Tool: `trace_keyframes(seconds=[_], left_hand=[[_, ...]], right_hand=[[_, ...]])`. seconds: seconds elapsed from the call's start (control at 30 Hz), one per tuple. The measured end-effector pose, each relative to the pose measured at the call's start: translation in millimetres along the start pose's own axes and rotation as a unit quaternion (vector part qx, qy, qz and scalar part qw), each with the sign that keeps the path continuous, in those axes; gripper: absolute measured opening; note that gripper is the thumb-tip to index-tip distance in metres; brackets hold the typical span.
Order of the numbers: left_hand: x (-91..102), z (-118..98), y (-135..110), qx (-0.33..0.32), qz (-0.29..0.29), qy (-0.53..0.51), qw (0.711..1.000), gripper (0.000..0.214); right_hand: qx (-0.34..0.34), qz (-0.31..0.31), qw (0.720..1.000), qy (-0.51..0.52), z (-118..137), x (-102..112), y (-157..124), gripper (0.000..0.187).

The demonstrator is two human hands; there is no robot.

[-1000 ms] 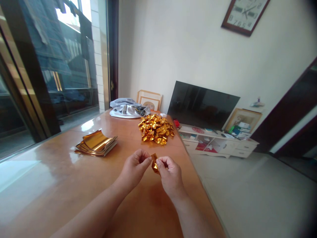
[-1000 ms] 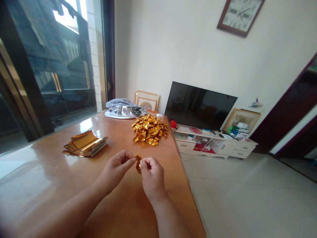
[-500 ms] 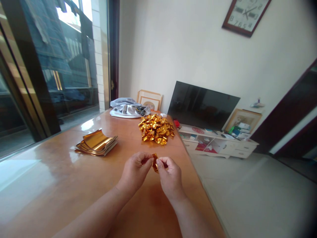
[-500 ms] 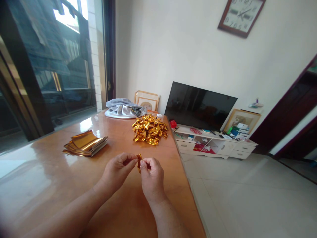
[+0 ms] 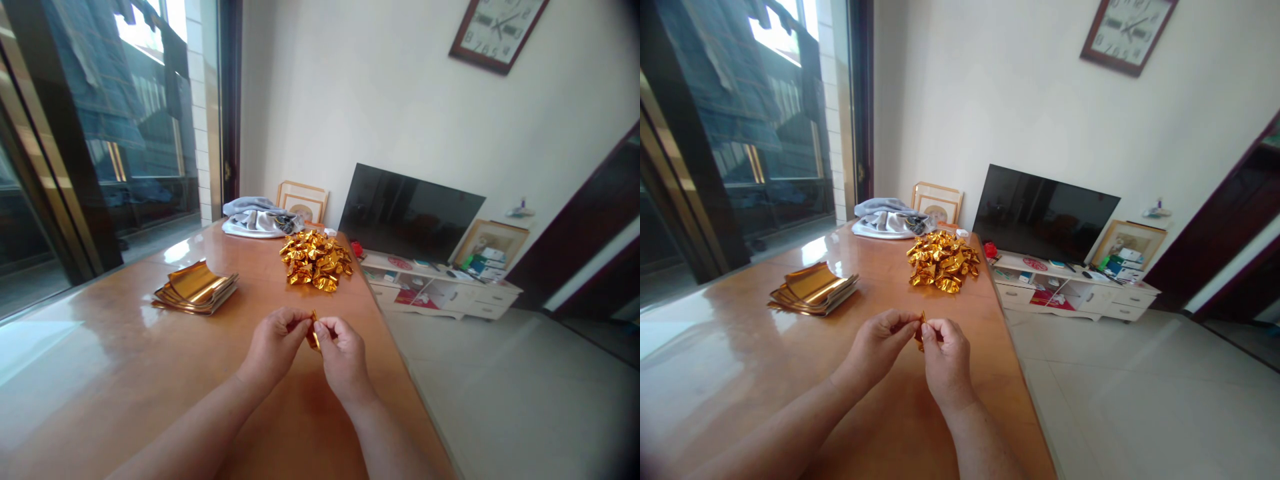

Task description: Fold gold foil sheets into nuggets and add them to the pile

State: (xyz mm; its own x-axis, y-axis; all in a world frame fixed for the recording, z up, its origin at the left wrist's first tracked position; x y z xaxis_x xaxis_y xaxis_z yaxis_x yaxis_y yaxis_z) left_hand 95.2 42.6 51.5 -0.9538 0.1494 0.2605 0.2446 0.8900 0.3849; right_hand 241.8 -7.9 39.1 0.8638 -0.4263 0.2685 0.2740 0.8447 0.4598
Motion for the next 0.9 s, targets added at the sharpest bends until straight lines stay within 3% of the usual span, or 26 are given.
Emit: trace_keyframes(seconds=[0.23,0.43,0.9], left_hand=[[-9.6,11.6,-0.4,0.084,0.025,-0.165,0.982,0.019],[-17.4,14.3,-3.1,0.134,0.074,-0.238,0.959,0.022],[-21.8,9.8,-3.5,0.109,0.123,-0.24,0.957,0.022]], right_hand=[[-0.003,0.014,1.0,0.02,2.9,-1.6,0.6,0.024],[-0.035,0.034,0.995,0.084,3.0,-7.2,0.6,0.026],[-0.071,0.048,0.988,0.128,-1.1,-8.1,1.1,0.027]])
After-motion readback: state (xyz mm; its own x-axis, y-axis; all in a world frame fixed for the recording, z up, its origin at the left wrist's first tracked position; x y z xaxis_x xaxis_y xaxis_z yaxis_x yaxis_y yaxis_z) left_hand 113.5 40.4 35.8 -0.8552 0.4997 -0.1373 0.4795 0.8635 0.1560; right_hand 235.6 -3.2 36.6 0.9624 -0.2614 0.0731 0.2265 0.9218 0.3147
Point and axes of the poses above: each hand's wrist, its own y-axis towards the middle knuckle, its own x-axis out of the back of the hand, z = x × y, the point moved 9 cm from there along y, towards the middle knuckle, and after that the axes turned 2 degrees about -y, right-handed, at the moved point
